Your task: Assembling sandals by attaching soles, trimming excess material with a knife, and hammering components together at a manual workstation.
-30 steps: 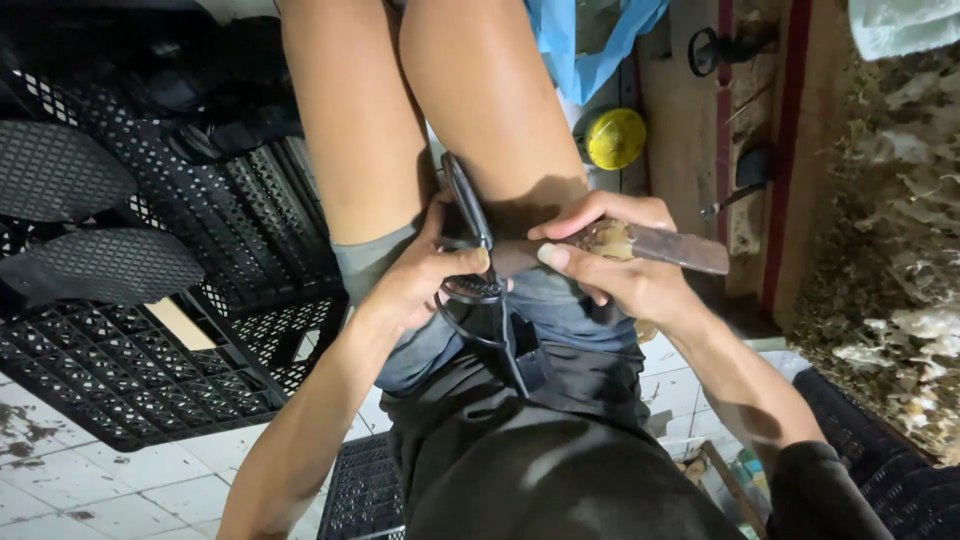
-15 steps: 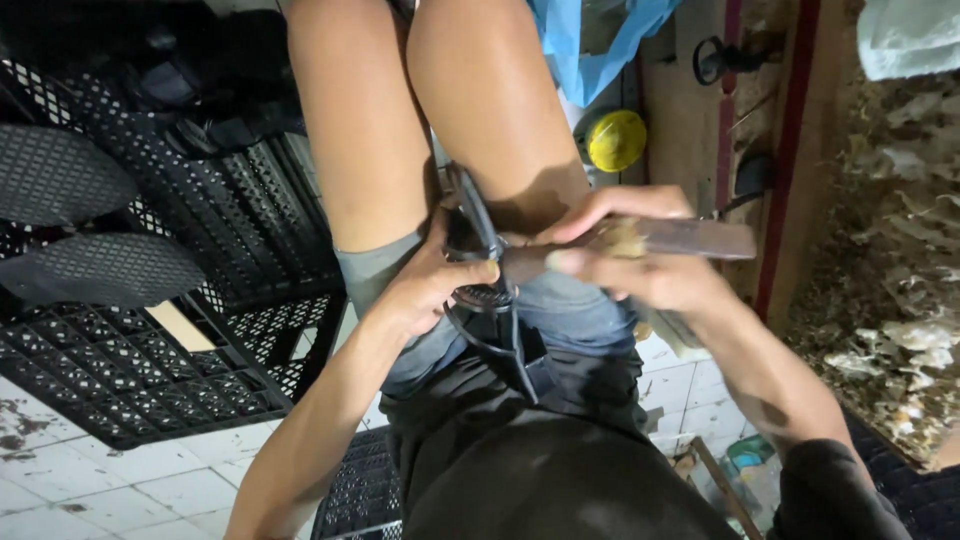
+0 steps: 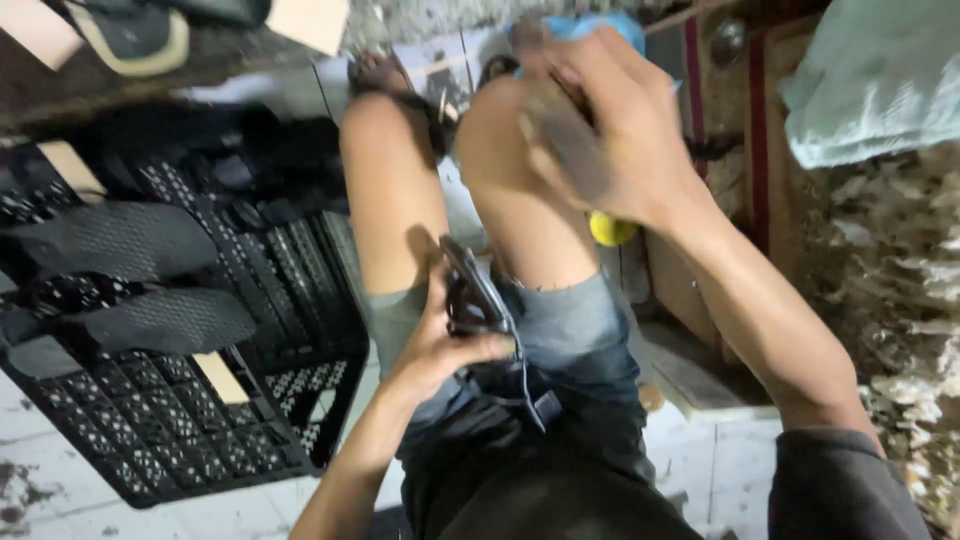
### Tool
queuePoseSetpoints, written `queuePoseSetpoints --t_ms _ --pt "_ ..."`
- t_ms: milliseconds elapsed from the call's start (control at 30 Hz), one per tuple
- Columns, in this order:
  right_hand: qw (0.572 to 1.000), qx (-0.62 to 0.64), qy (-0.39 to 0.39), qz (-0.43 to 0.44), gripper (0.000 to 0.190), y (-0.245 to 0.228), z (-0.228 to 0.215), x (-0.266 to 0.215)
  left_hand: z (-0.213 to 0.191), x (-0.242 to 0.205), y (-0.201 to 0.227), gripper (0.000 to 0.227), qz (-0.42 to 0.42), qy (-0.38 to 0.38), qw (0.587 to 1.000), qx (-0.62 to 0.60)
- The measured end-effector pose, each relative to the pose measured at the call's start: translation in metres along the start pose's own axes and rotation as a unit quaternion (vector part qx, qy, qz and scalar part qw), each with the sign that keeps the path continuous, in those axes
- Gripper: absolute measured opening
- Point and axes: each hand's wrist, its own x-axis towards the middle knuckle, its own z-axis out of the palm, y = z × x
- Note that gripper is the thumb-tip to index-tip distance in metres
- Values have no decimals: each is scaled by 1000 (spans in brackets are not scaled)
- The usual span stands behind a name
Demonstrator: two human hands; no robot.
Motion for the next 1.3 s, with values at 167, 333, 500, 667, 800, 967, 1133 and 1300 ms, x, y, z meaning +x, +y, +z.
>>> queuePoseSetpoints --t_ms 167,333,500,667,800,967,1133,1300 --pt "977 -163 -13 -134 45 70 36 46 4 -9 6 90 10 -22 997 -74" --pt "942 -245 -8 -230 27 102 43 70 16 -13 17 92 37 87 995 -19" --pt "973 -202 6 -113 25 23 29 41 23 -19 19 91 103 90 991 -7" --pt "940 188 -201 201 41 -62 24 -30 25 -34 24 91 105 97 990 -1" --pt "949 207 -57 231 23 -83 24 -69 6 -42 16 59 209 -98 972 35" --pt "970 206 -19 125 18 -114 19 -85 28 -66 44 27 312 -1 919 242" --pt "901 339 36 269 23 -104 36 -115 36 -73 36 20 445 64 831 328" --pt "897 341 -83 268 61 -86 57 -157 15 -59 36 15 415 252 867 110"
